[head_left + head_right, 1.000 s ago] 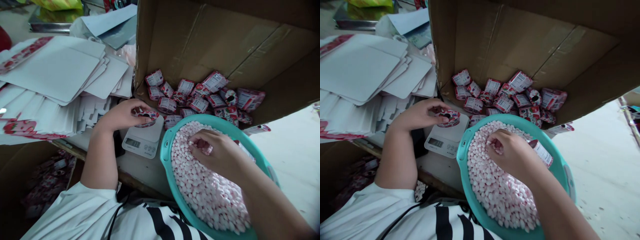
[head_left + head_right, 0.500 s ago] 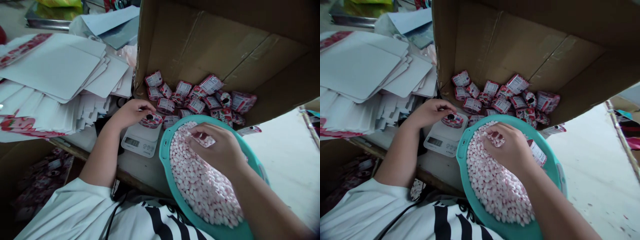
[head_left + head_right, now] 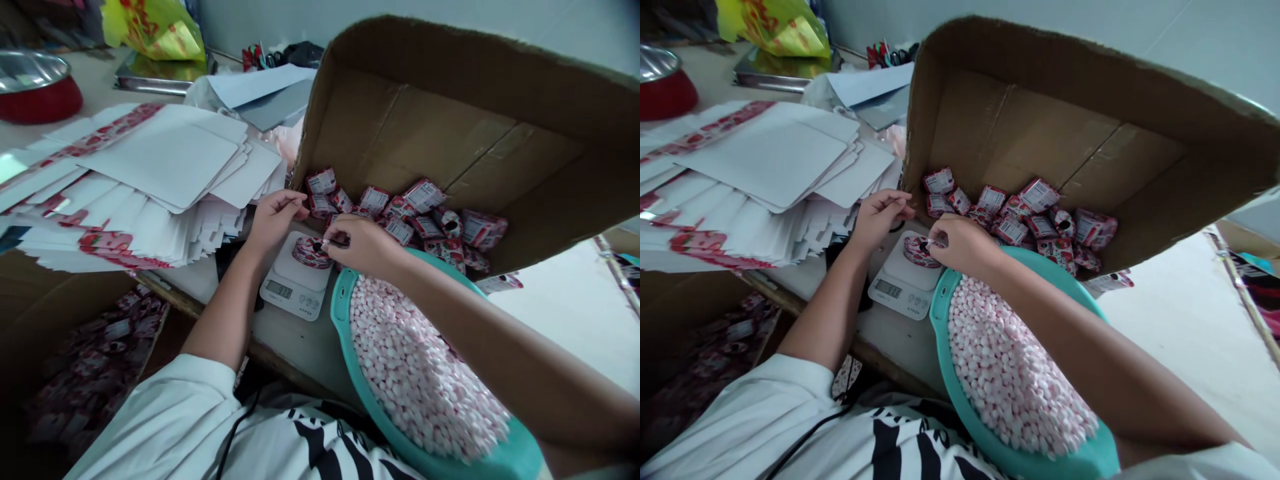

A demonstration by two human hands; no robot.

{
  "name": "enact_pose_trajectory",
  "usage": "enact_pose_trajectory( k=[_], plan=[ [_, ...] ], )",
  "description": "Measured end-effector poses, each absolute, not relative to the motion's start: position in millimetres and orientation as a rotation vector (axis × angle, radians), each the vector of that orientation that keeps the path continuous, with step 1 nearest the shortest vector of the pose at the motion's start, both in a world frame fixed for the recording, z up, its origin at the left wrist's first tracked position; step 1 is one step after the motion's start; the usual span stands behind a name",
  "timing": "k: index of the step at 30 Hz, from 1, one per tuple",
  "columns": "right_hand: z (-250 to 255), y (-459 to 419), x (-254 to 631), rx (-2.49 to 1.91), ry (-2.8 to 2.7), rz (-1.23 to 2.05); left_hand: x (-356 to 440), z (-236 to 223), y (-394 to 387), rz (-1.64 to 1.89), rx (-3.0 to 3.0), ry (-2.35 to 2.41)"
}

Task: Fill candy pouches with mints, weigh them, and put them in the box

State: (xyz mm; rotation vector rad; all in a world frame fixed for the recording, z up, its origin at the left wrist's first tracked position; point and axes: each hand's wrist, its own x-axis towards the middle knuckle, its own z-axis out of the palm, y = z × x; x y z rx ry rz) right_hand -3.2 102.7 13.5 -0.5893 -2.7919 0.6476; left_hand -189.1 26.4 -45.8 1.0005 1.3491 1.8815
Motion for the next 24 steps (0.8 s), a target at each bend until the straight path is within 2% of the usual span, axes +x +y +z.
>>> enact_pose_trajectory(
  k=[5, 10, 12, 18, 24],
  plan=[
    [12.9, 100.1, -0.3, -0.491, -2.771, 0.637, -190.1, -45.4, 25.5, 1.915, 1.021, 1.357],
    [44.6, 97.1, 49.0, -0.581, -2.799, 0.296, -189.0, -47.8, 28.5, 2.019, 0.955, 1.385],
    [51.5, 96.9, 80.0, -0.584, -2.894, 0.265, -190.5, -48.3, 29.8, 2.07, 0.916, 1.423],
    [25.5, 91.8, 136.8, -0.749, -2.996, 0.614, -193.7, -49.1, 30.3, 2.158, 0.895, 1.557],
    [11.4, 89.5, 136.9, -0.842, -2.948, 0.737, -194.1, -54.2, 34.1, 2.171, 0.92, 1.71]
  ],
)
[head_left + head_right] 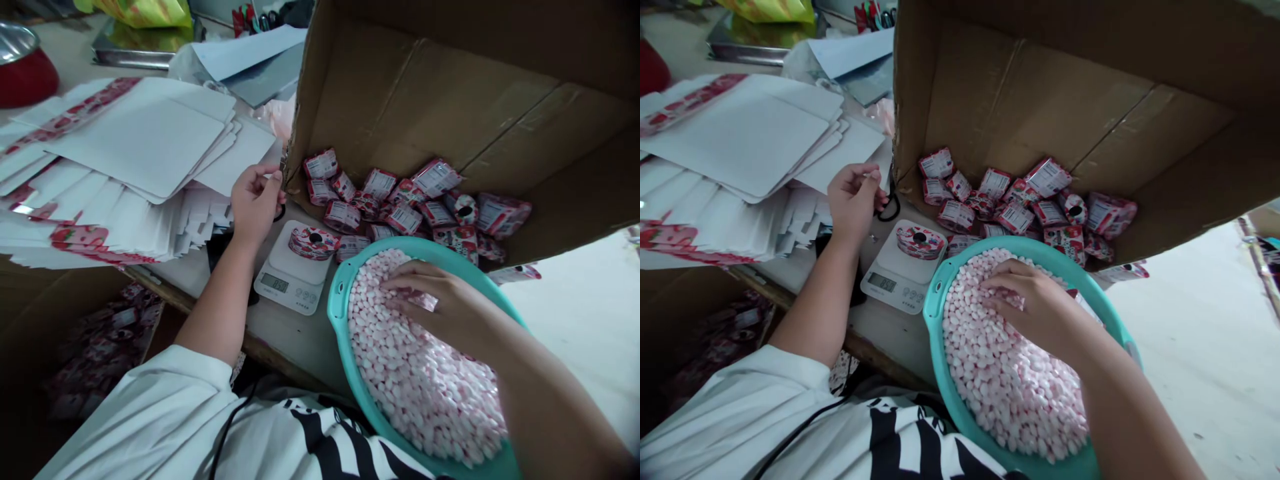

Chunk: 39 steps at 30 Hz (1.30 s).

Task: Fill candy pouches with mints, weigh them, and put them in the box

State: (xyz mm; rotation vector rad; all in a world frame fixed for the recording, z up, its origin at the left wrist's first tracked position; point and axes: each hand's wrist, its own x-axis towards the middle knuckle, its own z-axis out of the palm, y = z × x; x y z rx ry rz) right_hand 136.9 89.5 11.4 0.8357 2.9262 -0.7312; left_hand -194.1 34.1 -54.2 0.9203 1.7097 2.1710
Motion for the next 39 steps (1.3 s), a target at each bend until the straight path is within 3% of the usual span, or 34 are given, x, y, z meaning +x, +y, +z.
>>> enact_pose_trajectory(
  k=[15, 22, 26, 34, 39],
  plan=[
    [28.5, 85.0, 128.1, 0.9, 3.174, -0.796, -190.8, -54.0, 34.0, 2.069, 0.887, 1.681],
    [42.8, 99.0, 49.5, 0.663, 3.235, -0.819, -189.4, -55.7, 32.7, 2.054, 0.954, 1.713],
    [29.8, 104.8, 8.4, 0.617, 3.139, -0.984, -189.4, -54.1, 26.4, 1.912, 1.063, 2.091],
    [21.8, 106.0, -3.2, 0.522, 3.213, -0.665, -189.8, -51.5, 22.3, 1.797, 1.142, 2.259],
    [43.9, 100.0, 36.7, 0.542, 3.213, -0.249, -191.6, -53.0, 23.0, 1.78, 1.153, 2.232]
  ],
)
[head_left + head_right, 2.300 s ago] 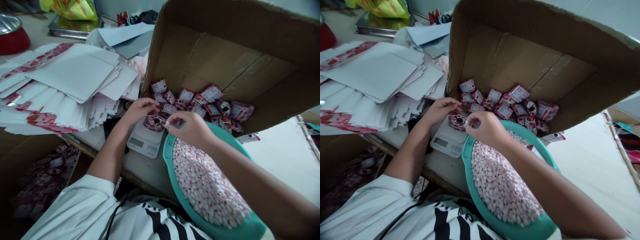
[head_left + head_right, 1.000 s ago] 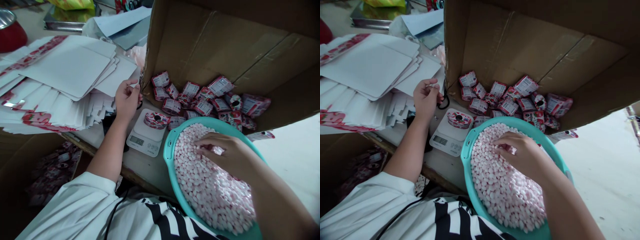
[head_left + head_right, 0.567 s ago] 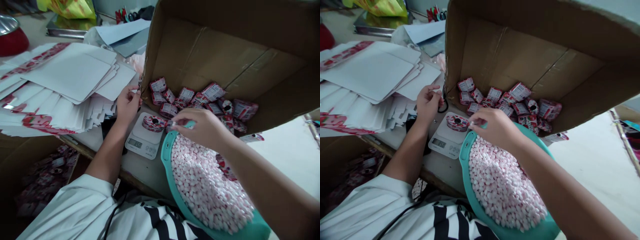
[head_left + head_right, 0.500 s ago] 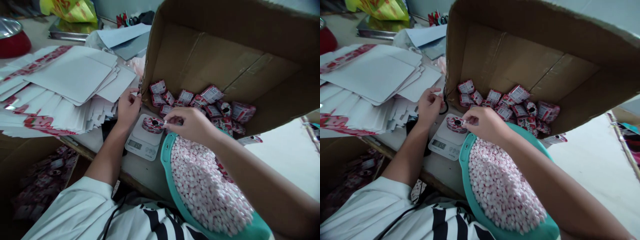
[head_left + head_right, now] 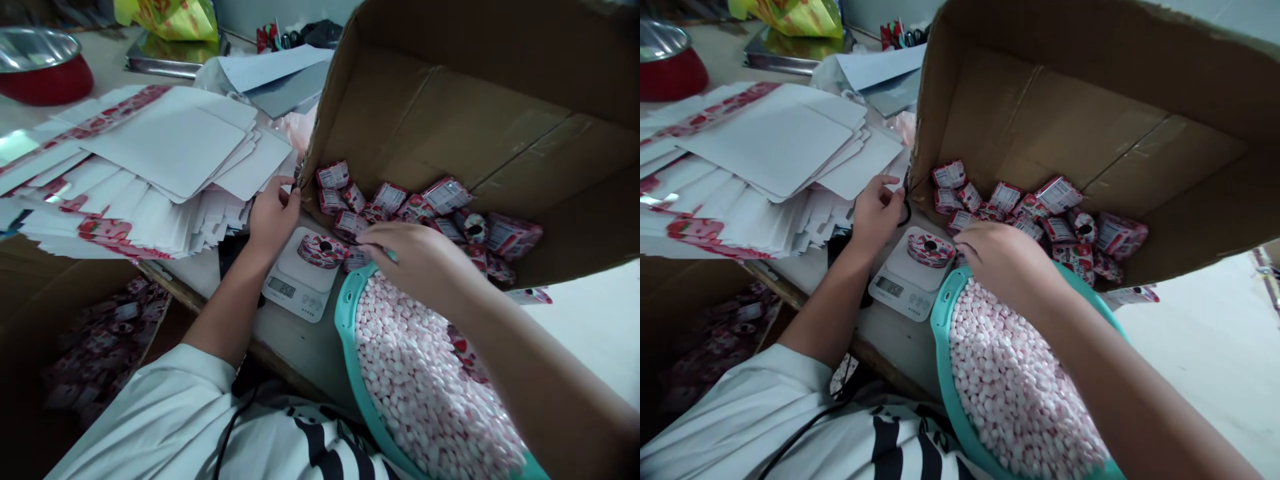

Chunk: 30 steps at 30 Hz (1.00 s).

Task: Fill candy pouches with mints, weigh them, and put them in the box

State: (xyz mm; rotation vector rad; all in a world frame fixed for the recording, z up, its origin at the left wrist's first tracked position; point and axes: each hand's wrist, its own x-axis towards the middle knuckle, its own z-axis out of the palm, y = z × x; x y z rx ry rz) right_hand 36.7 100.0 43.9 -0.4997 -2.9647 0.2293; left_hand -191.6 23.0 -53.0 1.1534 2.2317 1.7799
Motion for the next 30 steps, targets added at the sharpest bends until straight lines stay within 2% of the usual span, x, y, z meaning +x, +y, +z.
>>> enact_pose_trajectory(
  k=[3, 7, 9, 20, 30],
  plan=[
    [47.7, 96.1, 78.1, -0.562, -3.052, 0.219, -192.1, -54.1, 23.7, 1.764, 1.191, 2.221],
    [34.4, 92.2, 122.0, -0.56, -3.158, 0.603, -190.5, -54.5, 25.2, 1.775, 1.235, 2.183],
    [26.6, 91.3, 129.8, -0.586, -3.127, 0.686, -189.6, -54.5, 25.6, 1.781, 1.214, 2.16],
    [23.6, 93.9, 122.7, -0.618, -3.038, 0.863, -191.8, -60.2, 28.1, 1.77, 1.258, 2.158],
    [25.0, 87.0, 125.6, -0.543, -2.946, 0.879, -187.7, -58.9, 29.4, 1.722, 1.256, 2.209]
  ],
)
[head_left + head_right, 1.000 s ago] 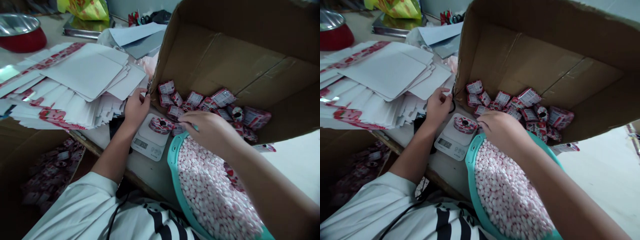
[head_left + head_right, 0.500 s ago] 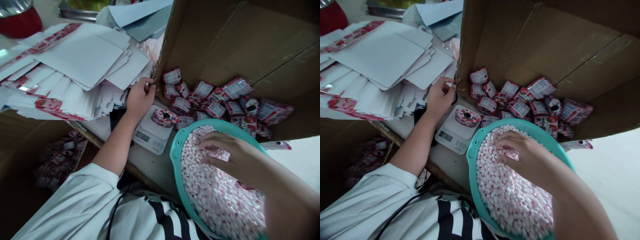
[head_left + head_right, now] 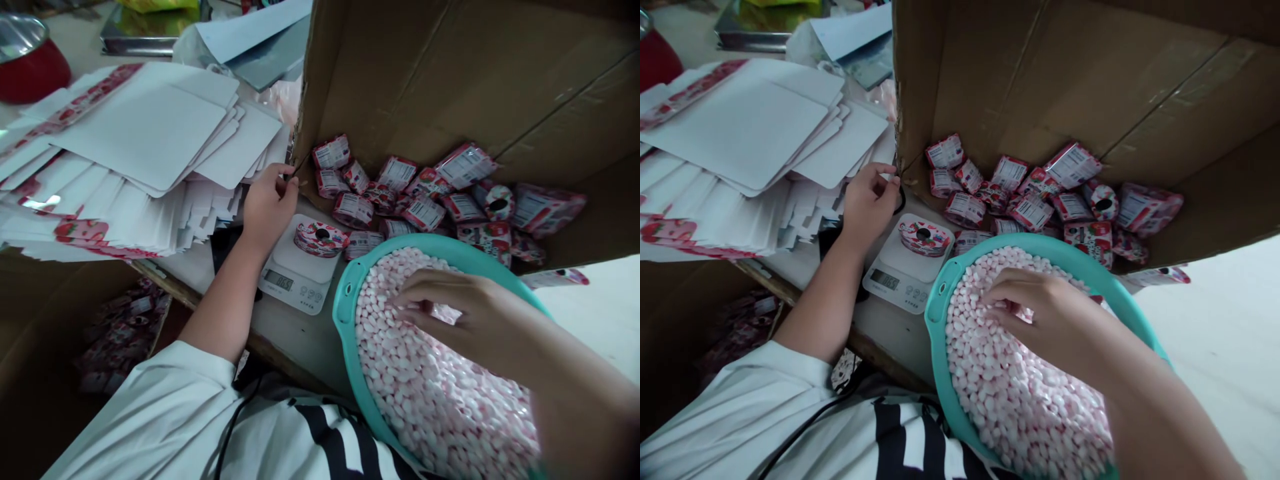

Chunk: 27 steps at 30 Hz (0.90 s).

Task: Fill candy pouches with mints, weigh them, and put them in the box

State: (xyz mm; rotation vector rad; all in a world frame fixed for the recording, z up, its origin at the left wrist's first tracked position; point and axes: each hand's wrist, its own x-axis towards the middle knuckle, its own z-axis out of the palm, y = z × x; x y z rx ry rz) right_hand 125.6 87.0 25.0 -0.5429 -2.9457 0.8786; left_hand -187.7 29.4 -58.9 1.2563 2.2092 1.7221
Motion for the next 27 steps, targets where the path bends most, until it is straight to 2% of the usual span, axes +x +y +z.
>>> enact_pose_trajectory(
  k=[5, 9, 15, 27],
  plan=[
    [40.1, 84.3, 104.7, -0.545, -2.781, 0.875, -188.2, -58.0, 28.6, 1.672, 1.262, 2.25],
    [49.9, 91.2, 57.0, -0.43, -2.802, 0.725, -187.7, -54.9, 26.2, 1.633, 1.295, 2.278],
    [33.3, 111.4, -6.5, -0.489, -2.899, 0.678, -188.5, -51.6, 25.0, 1.574, 1.279, 2.315],
    [23.8, 107.1, -17.9, -0.701, -2.904, 0.725, -190.7, -53.6, 24.5, 1.572, 1.283, 2.285]
  ],
)
